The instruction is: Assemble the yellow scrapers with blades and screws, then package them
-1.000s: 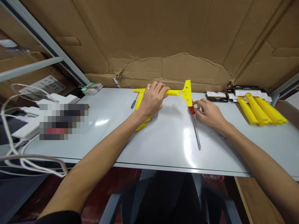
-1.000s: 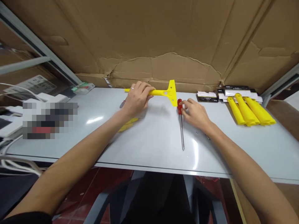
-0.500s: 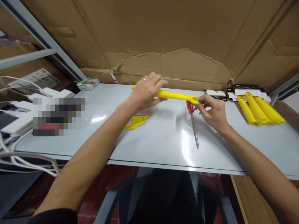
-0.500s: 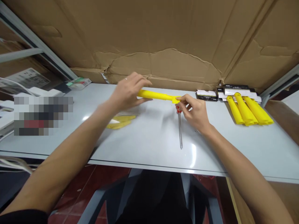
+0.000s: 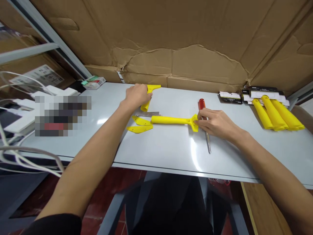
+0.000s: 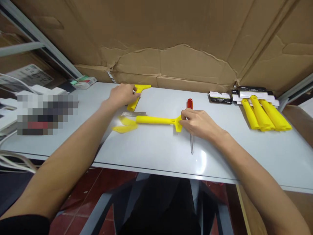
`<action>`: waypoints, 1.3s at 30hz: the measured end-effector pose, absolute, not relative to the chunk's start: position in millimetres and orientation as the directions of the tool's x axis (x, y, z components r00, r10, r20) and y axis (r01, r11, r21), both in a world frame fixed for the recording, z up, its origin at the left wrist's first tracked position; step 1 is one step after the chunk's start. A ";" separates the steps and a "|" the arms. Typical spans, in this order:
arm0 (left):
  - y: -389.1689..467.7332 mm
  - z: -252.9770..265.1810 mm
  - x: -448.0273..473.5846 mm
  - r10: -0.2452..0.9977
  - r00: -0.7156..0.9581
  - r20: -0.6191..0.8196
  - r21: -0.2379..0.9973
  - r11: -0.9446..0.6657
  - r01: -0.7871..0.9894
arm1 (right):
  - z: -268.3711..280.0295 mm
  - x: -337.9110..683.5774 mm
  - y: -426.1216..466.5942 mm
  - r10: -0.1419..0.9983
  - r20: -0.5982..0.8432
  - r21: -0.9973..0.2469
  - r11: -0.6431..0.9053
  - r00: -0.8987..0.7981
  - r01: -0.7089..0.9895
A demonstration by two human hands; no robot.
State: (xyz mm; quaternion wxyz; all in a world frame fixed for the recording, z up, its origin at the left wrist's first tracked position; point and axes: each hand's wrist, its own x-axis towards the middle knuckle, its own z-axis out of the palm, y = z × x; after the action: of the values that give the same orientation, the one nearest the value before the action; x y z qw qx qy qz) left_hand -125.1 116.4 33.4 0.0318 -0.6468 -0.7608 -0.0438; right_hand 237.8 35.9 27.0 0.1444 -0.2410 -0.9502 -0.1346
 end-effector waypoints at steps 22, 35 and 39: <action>54.1 82.5 -97.8 0.881 0.147 -0.451 -0.164 -0.244 0.956 | 42.4 254.8 46.7 0.636 0.130 -0.046 0.771 -0.761 0.636; 71.2 71.0 -105.6 0.835 0.289 -0.469 -0.018 -0.336 0.942 | 48.1 271.6 61.7 0.855 0.334 -0.365 0.505 -0.397 0.782; 64.2 78.0 -99.6 0.840 0.290 -0.458 0.015 -0.319 0.948 | 50.2 273.5 62.5 0.860 0.372 -0.371 0.483 -0.349 0.793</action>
State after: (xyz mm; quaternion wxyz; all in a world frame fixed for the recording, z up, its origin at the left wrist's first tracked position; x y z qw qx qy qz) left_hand -99.6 64.2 78.0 -0.1432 -0.7903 -0.5656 0.1872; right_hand 273.5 62.5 50.2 0.2657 -0.5047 -0.8190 0.0627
